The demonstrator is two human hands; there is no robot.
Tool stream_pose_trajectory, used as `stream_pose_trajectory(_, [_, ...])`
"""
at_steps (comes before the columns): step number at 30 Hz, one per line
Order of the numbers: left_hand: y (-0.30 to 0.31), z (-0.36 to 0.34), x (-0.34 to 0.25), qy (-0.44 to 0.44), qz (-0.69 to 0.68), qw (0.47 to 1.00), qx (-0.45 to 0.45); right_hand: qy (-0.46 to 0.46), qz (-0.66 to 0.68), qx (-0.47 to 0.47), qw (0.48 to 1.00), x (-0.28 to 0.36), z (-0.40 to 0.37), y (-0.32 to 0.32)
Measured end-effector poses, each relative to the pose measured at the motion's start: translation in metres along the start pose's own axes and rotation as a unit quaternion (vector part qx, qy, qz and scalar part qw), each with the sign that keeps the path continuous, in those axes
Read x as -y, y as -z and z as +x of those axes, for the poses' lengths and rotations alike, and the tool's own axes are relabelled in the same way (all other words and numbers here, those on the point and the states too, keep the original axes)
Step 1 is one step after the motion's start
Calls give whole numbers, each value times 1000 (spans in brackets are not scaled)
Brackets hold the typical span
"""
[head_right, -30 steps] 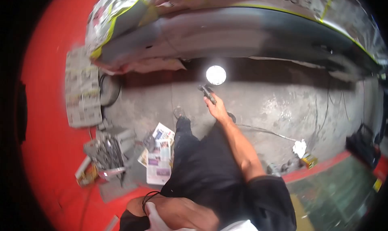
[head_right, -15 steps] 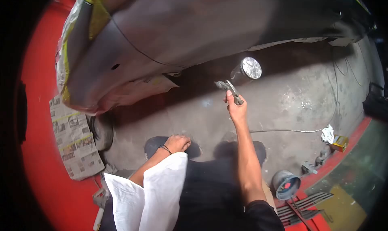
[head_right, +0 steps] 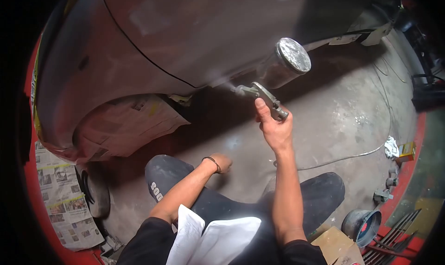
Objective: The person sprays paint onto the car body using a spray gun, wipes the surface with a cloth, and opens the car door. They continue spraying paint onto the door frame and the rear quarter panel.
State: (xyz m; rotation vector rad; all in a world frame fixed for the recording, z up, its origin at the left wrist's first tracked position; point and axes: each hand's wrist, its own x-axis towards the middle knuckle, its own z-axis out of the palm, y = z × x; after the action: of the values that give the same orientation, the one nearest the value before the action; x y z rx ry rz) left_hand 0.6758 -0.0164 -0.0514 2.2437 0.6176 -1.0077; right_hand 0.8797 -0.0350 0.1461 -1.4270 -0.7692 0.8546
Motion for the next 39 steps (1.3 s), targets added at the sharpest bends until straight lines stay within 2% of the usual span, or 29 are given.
stream_pose_trajectory(2, [3, -4, -12, -47, -56, 988, -138, 21, -16, -55, 998, 1, 4, 1])
stream_pose_trajectory(4, [14, -20, -25, -115, -130, 944, -281, 20, -30, -169, 985, 9, 16, 4])
stream_pose_trajectory(6, [17, -15, -28, -133, -125, 937, -299, 37, -46, -235, 970, 6, 26, 12])
stream_pose_trajectory(7, [15, -11, -28, -141, -123, 933, -307, 75, -44, -248, 965, 3, 30, 11])
stream_pose_trajectory(10, [12, 5, -24, -110, -23, 970, -216, 91, -46, -244, 964, -14, 21, 9])
stream_pose_trajectory(11, [13, 9, -24, -105, -16, 975, -194, 43, -51, -228, 971, -11, 10, 1])
stream_pose_trajectory(13, [19, 12, -21, -93, -2, 985, -148, -11, -21, -147, 989, -12, -10, -10])
stream_pose_trajectory(16, [24, 11, -21, -78, -5, 986, -150, -44, -24, -15, 999, -23, -14, -5])
stream_pose_trajectory(17, [24, 11, -21, -87, -11, 983, -163, -28, -38, -30, 998, -28, -10, -5])
stream_pose_trajectory(20, [25, 7, -21, -109, -27, 973, -200, 36, -67, -166, 983, -40, 23, 2])
stream_pose_trajectory(23, [30, 2, -22, -116, -41, 964, -234, 54, -69, -265, 960, -44, 50, 19])
stream_pose_trajectory(26, [31, 4, -21, -118, -59, 955, -265, 34, -69, -253, 965, -47, 58, 26])
stream_pose_trajectory(30, [28, 13, -18, -135, -68, 948, -280, -48, 11, -129, 990, -63, 57, 34])
stream_pose_trajectory(31, [28, 10, -20, -137, -68, 949, -277, -32, 9, -120, 992, -66, 58, 32])
stream_pose_trajectory(35, [27, 0, -29, -125, -20, 967, -220, -46, -41, -183, 981, -103, 101, 42])
stream_pose_trajectory(38, [21, -8, -32, -128, -30, 968, -213, 7, -70, -259, 963, -130, 133, 47])
stream_pose_trajectory(39, [22, -13, -32, -123, -39, 969, -209, 57, -82, -277, 956, -148, 146, 51])
